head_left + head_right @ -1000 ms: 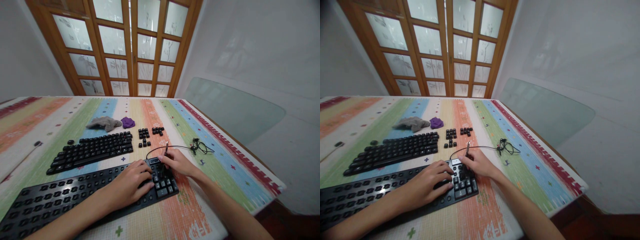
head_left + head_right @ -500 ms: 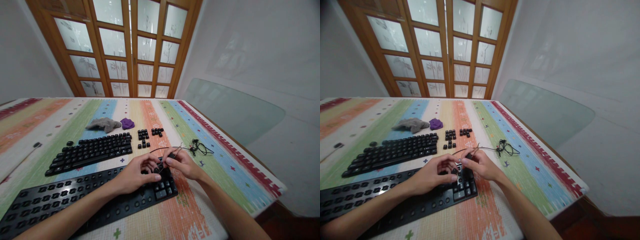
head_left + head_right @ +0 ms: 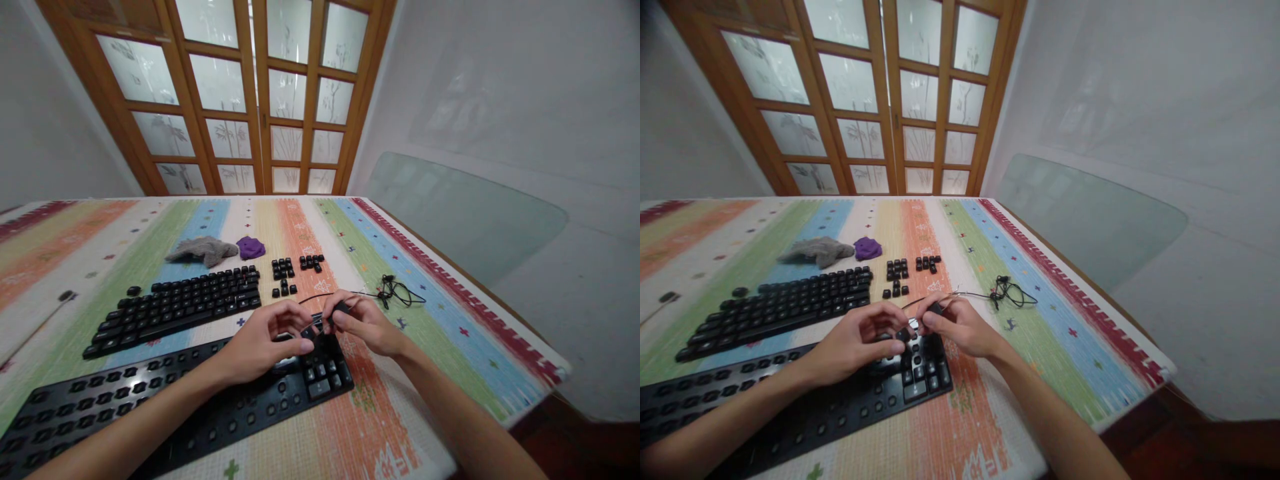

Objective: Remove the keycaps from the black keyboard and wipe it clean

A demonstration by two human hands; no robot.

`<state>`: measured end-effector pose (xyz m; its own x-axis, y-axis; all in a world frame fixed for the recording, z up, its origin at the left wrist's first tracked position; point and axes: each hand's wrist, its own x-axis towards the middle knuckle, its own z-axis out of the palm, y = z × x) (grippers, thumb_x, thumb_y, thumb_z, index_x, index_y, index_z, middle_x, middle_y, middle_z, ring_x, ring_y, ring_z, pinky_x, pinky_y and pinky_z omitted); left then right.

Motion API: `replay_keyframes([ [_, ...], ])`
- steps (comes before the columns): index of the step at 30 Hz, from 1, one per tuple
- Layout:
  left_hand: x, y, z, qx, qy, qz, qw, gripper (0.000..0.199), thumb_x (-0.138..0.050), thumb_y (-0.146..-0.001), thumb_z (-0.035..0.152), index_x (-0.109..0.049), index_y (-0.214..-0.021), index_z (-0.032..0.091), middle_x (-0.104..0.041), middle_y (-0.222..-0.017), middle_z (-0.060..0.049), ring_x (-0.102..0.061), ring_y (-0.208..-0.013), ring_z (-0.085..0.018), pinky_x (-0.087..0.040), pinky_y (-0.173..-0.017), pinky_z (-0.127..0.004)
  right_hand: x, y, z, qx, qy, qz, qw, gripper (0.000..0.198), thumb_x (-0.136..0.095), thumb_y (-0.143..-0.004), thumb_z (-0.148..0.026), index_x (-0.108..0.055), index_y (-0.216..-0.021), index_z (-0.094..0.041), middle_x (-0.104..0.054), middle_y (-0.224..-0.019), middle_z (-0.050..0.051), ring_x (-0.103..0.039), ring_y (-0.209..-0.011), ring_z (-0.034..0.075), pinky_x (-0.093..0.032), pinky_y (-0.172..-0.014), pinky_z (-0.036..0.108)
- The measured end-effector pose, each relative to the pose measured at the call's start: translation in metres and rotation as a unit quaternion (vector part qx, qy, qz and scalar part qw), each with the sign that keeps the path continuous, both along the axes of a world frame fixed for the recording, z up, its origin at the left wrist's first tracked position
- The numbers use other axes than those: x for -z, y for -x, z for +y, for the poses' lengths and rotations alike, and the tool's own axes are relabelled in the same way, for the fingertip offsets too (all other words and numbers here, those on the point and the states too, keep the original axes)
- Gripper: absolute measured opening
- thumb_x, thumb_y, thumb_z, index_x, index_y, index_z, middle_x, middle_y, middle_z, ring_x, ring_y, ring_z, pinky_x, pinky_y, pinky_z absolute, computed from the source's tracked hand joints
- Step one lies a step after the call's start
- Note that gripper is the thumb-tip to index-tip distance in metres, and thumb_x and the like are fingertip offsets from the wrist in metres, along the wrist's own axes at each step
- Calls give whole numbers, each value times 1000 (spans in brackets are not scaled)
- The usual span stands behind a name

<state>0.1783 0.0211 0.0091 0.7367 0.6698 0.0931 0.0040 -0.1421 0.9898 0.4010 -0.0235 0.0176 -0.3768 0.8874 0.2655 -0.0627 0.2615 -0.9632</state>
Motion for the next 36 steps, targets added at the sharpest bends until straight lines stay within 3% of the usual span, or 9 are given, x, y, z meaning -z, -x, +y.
replay_keyframes([
  [2, -6, 2, 1, -33, -138, 46, 989, 21, -73, -83, 30, -66, -98, 17, -71, -95, -4, -66, -85, -17, -53, -81, -33, 1, -1, 1, 21, -5, -18, 1000, 25, -60, -93, -44, -62, -96, -19, -62, -76, 2, -58, -69, 13, -47, -65, 27],
  [5, -11, 5, 3, -55, -308, 60, 948, 13, -68, -87, 25, -68, -99, 19, -71, -98, -4, -66, -88, -17, -53, -83, -32, 0, 1, 1, 53, -20, -54, 997, 26, -58, -94, -44, -62, -96, -19, -63, -78, 2, -60, -72, 14, -47, -67, 28],
  [8, -8, 6, 7, -59, -399, 53, 913, 13, -63, -90, 19, -66, -102, 19, -66, -111, -7, -64, -103, -19, -52, -91, -34, 0, 5, -1, 88, -66, -113, 987, 24, -56, -96, -42, -63, -96, -19, -67, -85, 4, -62, -77, 16, -48, -71, 29],
  [12, -2, 3, 12, -33, -468, 81, 879, 19, -53, -93, 13, -61, -110, 18, -59, -122, -10, -57, -115, -21, -50, -97, -39, 5, 9, 0, 132, -141, -205, 959, 14, -54, -97, -32, -62, -99, -20, -69, -97, 5, -64, -91, 18, -48, -84, 33],
  [18, -1, -12, 43, -60, -509, 91, 854, 10, -53, -93, 16, -60, -101, 17, -54, -123, -11, -51, -119, -24, -47, -99, -45, 10, 6, 5, 211, -171, -279, 921, 13, -53, -97, -27, -63, -97, -19, -68, -89, 5, -62, -82, 17, -47, -77, 31],
  [27, 24, -65, 110, -131, -521, 181, 824, 11, -62, -80, 10, -68, -84, 18, -58, -110, -8, -53, -106, -25, -48, -93, -44, 4, 5, 3, 229, -174, -267, 920, 15, -52, -96, -27, -63, -93, -17, -67, -84, 4, -60, -73, 15, -45, -71, 29],
  [36, 39, -82, 128, -116, -537, 218, 807, 11, -60, -78, 10, -69, -78, 16, -58, -112, -11, -51, -104, -27, -47, -91, -43, 0, 3, 2, 223, -184, -258, 922, 13, -53, -96, -25, -63, -93, -17, -67, -82, 3, -61, -73, 15, -45, -71, 28],
])
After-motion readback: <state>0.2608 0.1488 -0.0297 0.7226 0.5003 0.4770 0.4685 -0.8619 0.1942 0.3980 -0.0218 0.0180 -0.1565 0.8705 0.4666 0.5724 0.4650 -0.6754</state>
